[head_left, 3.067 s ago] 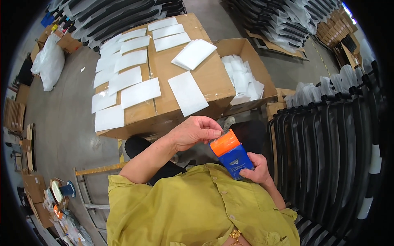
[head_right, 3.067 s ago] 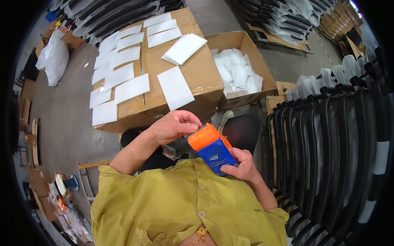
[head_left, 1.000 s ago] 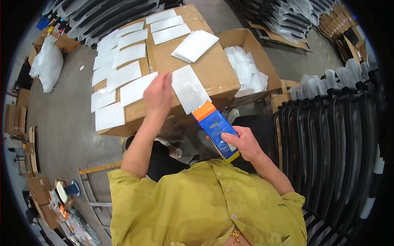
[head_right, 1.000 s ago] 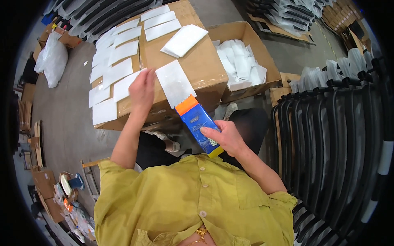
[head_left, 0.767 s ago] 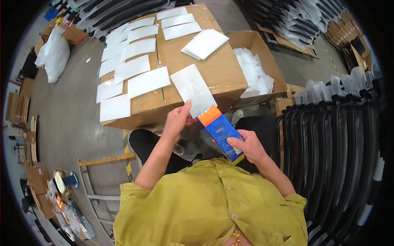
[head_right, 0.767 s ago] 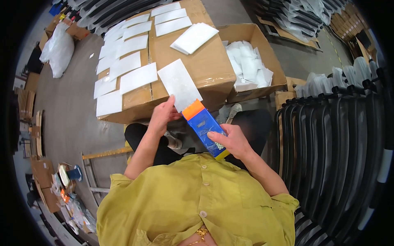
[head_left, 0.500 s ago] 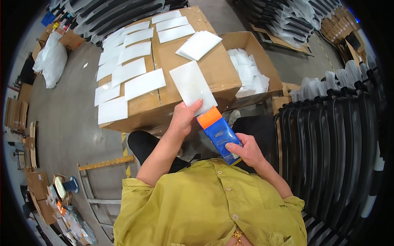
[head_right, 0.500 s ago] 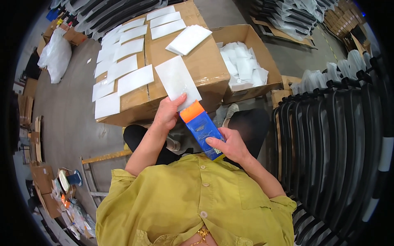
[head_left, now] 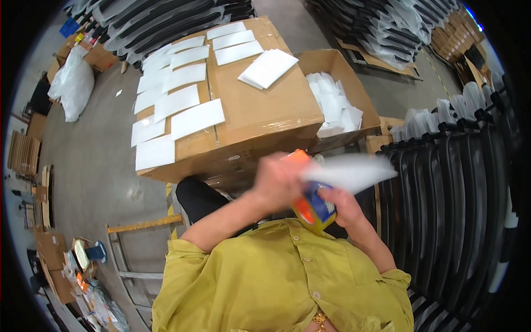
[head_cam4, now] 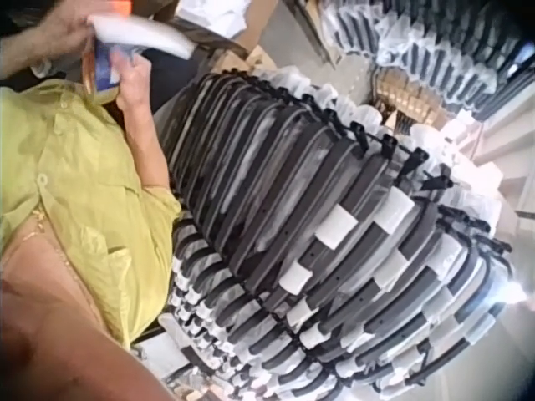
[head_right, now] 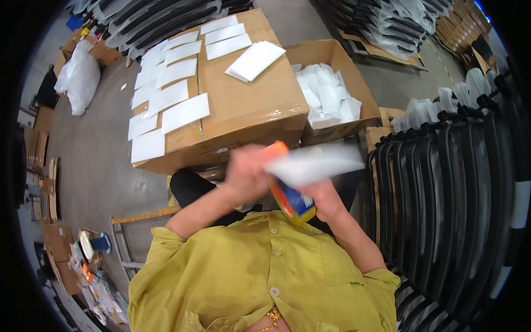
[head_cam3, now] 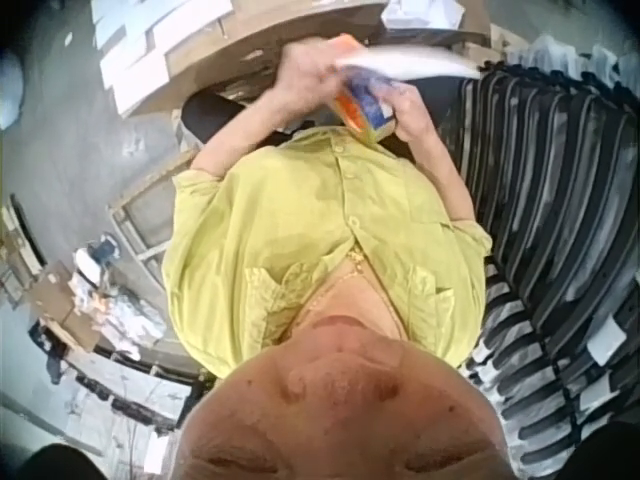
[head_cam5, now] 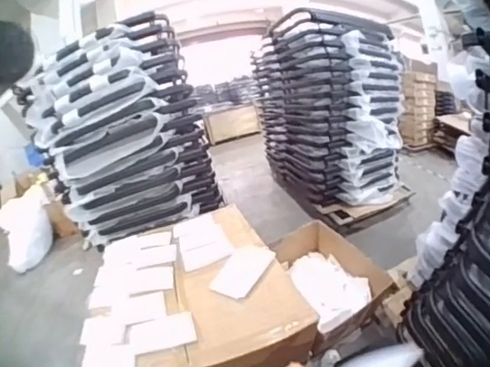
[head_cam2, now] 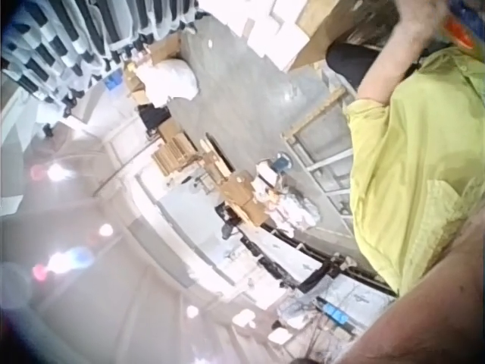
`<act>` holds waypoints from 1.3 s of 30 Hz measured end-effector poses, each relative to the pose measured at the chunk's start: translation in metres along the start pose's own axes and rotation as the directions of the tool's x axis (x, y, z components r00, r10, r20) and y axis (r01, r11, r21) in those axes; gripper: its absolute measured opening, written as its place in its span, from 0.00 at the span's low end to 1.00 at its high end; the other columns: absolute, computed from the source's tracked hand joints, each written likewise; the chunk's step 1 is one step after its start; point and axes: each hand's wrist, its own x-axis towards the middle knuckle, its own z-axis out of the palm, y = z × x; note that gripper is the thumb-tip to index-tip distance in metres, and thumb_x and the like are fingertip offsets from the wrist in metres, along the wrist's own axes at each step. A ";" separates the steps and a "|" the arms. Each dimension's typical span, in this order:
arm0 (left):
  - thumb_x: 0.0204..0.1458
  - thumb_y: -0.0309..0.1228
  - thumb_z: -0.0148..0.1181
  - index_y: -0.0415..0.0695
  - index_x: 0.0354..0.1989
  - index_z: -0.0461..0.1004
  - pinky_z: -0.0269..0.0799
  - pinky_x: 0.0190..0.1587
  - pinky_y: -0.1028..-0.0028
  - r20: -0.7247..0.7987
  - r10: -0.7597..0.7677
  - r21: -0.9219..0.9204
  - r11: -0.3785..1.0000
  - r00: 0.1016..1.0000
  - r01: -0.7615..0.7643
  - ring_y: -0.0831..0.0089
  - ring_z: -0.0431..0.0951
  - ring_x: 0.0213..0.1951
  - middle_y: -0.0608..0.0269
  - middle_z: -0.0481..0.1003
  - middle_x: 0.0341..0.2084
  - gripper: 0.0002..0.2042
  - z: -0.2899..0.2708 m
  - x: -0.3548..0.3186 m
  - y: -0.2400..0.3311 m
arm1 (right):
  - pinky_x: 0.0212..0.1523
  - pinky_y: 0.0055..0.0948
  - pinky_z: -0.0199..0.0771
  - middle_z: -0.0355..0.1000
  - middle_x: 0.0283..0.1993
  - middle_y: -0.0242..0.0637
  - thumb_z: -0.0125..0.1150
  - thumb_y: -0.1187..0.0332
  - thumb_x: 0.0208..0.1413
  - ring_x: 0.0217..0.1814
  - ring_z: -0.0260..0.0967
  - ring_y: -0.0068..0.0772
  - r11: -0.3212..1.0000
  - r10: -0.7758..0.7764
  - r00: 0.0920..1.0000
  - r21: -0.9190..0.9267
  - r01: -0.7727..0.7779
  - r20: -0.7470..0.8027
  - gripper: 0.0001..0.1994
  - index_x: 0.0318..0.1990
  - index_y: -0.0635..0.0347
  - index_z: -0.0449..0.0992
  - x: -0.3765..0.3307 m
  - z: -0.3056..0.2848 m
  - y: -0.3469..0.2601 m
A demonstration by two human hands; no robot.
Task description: Applying foam padding to a cardboard box using a hand-held tape dispenser.
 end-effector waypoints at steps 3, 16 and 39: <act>0.35 0.26 0.58 0.42 0.27 0.73 0.73 0.32 0.72 0.066 0.451 -0.430 0.818 0.890 -0.383 0.68 0.75 0.27 0.61 0.74 0.26 0.08 -0.008 0.000 0.058 | 0.32 0.27 0.71 0.72 0.34 0.41 0.53 0.61 0.53 0.32 0.71 0.28 0.948 0.177 0.978 0.286 -0.140 -0.106 0.18 0.39 0.71 0.70 0.027 -0.017 0.024; 0.54 0.37 0.48 0.37 0.46 0.62 0.62 0.54 0.62 0.085 -0.545 -0.964 -0.255 0.834 -0.068 0.68 0.74 0.35 0.55 0.72 0.32 0.17 -0.080 0.115 -0.164 | 0.37 0.24 0.71 0.73 0.34 0.38 0.53 0.65 0.52 0.33 0.71 0.26 0.963 0.071 0.961 0.271 0.004 -0.269 0.13 0.37 0.69 0.71 -0.004 -0.055 0.043; 0.50 0.31 0.51 0.46 0.44 0.67 0.63 0.49 0.61 -0.206 -0.408 -0.070 0.913 0.890 0.402 0.67 0.75 0.31 0.60 0.73 0.31 0.12 -0.083 0.126 -0.175 | 0.35 0.21 0.68 0.73 0.32 0.35 0.54 0.65 0.52 0.31 0.70 0.22 0.969 0.070 0.944 0.247 0.012 -0.322 0.11 0.34 0.67 0.72 0.000 -0.069 0.050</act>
